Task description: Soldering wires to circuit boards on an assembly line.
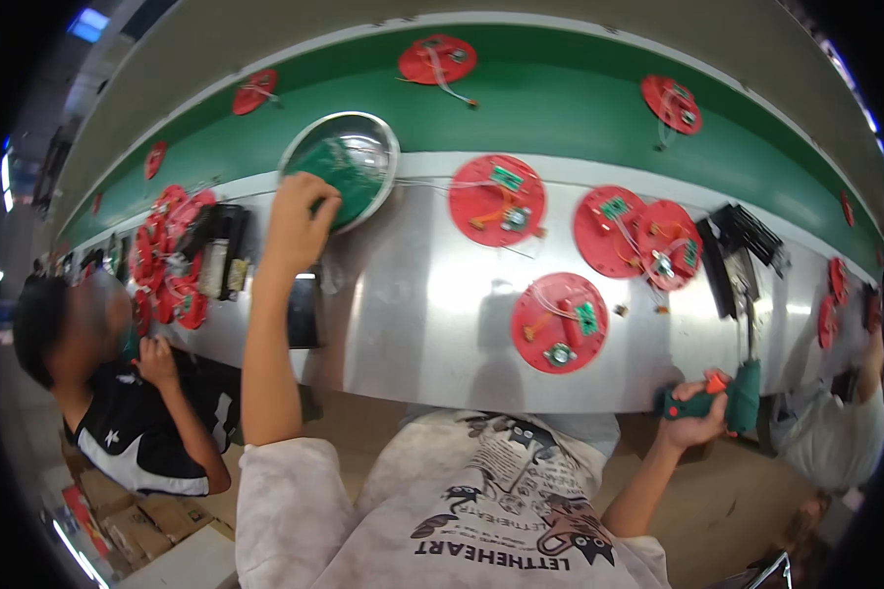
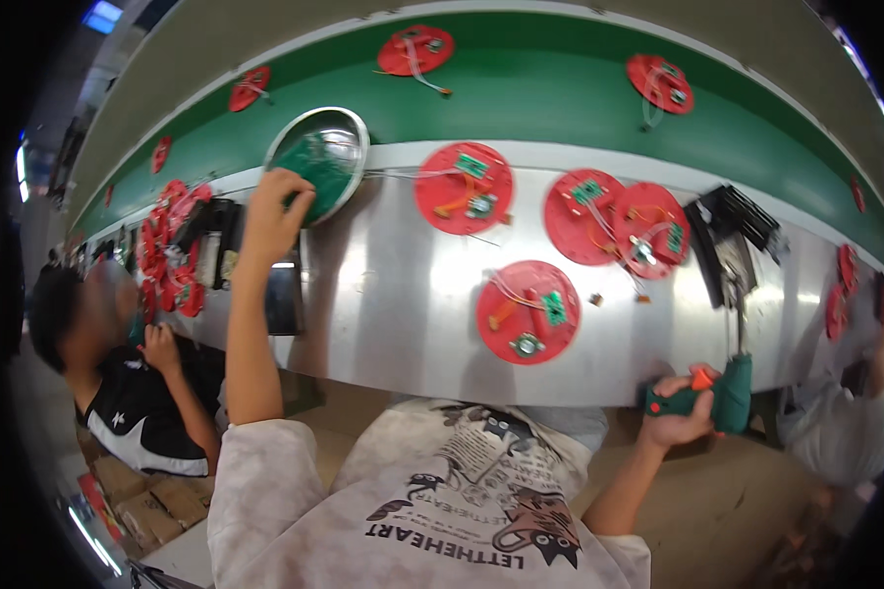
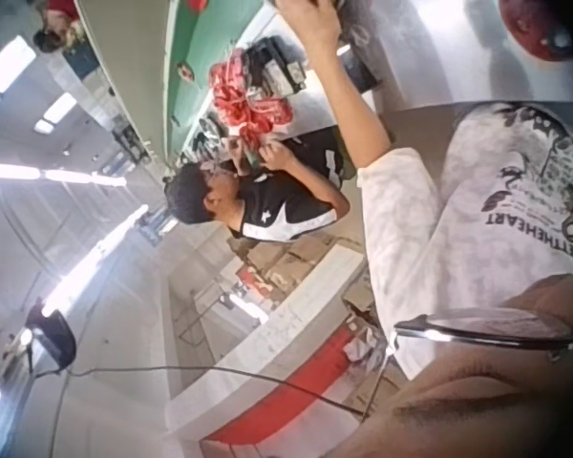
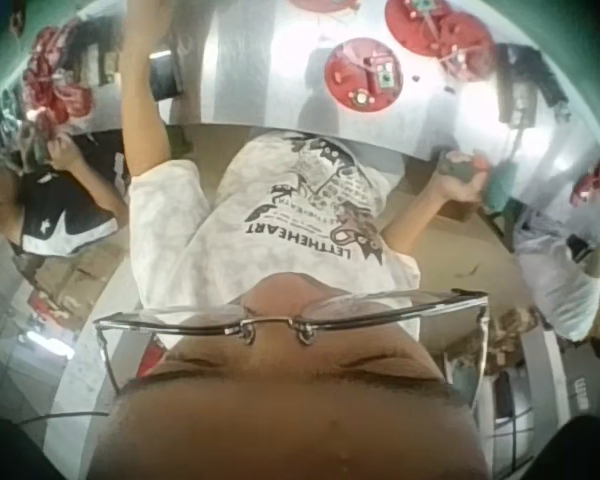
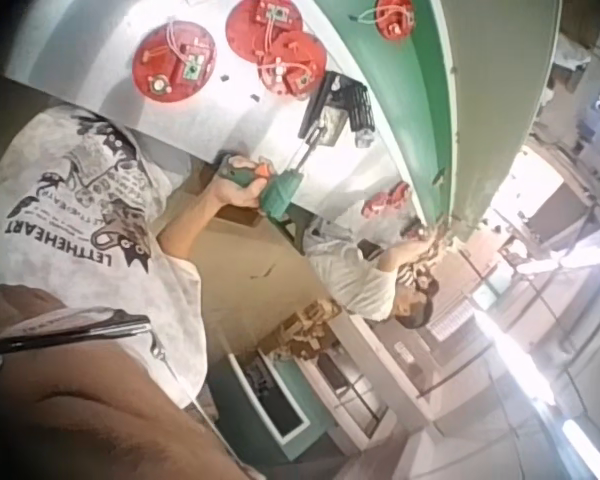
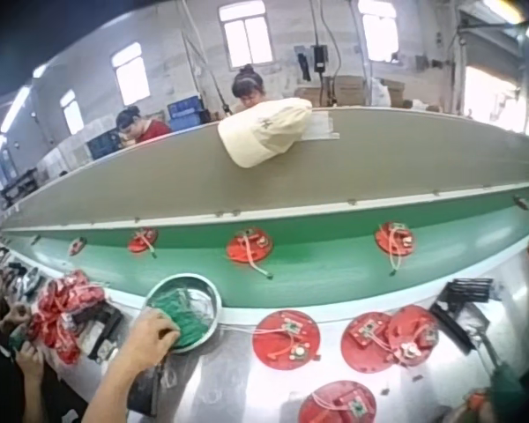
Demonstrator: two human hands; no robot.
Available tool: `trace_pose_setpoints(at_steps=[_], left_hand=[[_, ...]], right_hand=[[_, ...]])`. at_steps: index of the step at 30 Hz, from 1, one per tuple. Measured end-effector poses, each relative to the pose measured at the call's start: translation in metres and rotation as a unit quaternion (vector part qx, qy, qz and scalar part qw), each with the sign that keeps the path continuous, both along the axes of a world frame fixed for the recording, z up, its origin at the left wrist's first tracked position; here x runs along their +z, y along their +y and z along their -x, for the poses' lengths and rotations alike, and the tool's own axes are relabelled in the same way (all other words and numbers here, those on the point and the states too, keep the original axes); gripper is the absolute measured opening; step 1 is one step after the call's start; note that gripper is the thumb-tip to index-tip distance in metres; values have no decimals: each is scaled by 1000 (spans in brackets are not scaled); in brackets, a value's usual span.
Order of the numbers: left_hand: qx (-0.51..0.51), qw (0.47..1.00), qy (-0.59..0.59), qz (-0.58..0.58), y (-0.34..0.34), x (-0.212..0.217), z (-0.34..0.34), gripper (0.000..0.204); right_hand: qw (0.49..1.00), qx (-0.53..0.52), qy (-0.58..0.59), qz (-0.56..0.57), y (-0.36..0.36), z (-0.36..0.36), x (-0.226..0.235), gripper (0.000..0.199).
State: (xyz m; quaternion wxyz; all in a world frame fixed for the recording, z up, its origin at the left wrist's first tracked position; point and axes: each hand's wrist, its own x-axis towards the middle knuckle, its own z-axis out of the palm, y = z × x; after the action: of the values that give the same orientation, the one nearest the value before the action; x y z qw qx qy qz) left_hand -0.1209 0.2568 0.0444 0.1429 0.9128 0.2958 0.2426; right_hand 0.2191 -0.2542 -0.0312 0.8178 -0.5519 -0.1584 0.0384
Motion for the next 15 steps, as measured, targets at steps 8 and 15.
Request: trace_pose_setpoints(at_steps=[8,15], left_hand=[[-98,978,-155,97,-175,35,-84,14],[-70,974,-185,106,-261,-29,-141,14]], right_hand=[[990,79,-45,110,16,35,28,54],[940,225,-78,244,4,54,43,35]])
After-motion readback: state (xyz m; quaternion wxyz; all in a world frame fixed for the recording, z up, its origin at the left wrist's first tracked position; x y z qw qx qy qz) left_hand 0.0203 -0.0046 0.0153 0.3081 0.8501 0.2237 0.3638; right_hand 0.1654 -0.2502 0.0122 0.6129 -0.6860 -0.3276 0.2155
